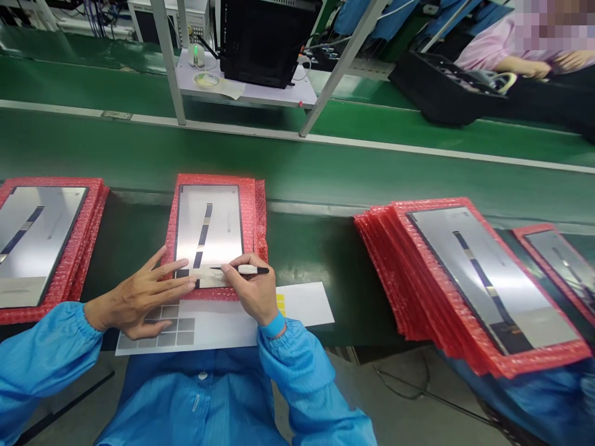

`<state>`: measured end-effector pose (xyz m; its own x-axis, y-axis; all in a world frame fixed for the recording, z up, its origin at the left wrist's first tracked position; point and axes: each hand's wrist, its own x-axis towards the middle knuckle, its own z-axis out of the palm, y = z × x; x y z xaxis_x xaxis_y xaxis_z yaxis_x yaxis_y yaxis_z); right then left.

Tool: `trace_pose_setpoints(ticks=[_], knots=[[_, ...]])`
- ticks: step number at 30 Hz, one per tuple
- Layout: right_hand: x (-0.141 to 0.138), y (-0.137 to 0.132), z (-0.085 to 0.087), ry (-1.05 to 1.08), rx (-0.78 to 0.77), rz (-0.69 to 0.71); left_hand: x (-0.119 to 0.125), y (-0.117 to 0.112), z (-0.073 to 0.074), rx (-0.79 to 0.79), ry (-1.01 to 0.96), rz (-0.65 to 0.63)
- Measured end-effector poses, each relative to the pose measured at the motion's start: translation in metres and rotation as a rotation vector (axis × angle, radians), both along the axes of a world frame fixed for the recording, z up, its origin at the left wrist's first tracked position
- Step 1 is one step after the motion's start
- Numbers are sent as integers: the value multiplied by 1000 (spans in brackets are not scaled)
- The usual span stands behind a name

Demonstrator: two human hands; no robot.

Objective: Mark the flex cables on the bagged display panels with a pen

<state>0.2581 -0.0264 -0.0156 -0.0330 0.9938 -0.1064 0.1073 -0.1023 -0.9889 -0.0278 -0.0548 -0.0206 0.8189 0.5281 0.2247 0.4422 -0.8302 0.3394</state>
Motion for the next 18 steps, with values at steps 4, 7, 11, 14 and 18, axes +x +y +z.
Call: trace_pose_setpoints(ticks=[4, 7, 11, 14, 18], knots=[[0, 0, 0, 12, -2, 3, -6, 2, -1, -30, -111, 5], [0, 0, 0, 19, -8, -1, -6, 3, -3, -26, -124, 18], [0, 0, 1, 9, 4, 11, 0, 0, -5, -5, -27, 46], [0, 0, 1, 25, 1, 16, 10, -3, -3, 21, 44, 98], [-2, 1, 1, 42, -5, 17, 27, -7, 3, 58, 120, 165]])
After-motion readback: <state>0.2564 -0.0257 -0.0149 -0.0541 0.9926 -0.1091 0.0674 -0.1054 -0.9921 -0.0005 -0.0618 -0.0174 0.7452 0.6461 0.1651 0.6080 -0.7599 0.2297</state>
